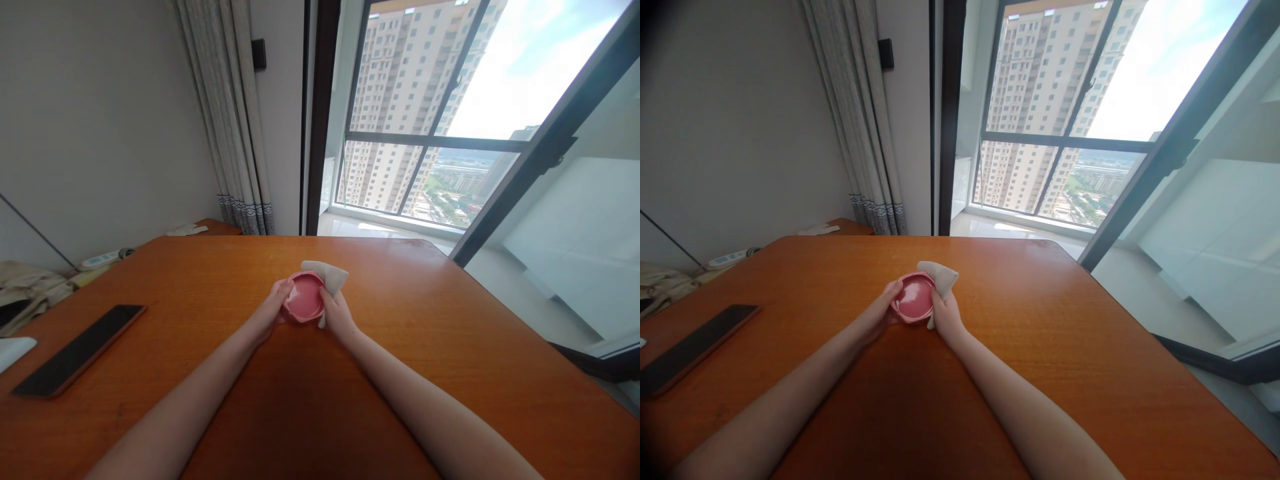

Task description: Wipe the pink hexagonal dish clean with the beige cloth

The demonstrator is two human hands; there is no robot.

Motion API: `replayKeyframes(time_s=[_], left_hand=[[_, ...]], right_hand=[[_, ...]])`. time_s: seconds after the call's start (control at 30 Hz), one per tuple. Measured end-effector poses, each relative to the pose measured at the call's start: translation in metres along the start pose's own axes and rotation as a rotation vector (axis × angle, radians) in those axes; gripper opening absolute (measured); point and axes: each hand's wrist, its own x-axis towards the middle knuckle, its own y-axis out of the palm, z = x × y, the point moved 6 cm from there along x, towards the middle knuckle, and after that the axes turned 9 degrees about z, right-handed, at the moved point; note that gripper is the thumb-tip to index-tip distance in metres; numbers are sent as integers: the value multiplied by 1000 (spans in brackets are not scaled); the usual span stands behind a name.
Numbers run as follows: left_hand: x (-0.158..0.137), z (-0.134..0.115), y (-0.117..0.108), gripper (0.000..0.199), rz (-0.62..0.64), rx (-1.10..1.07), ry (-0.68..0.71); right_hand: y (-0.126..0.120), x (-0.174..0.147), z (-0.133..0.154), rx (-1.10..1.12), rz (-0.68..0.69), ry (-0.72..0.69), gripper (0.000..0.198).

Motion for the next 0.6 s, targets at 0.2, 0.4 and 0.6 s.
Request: replayKeyframes(time_s=[0.2,0.4,0.6], left_hand=[[1,5,0,43,-155,-153,206],[1,6,3,43,23,-52,35],[4,4,-12,40,-140,16,76]], right_hand=[[16,-12,-6,79,-36,57,51],[2,-4,2,67,-33,-20,45],[16,-4,-5,74,91,80,50]])
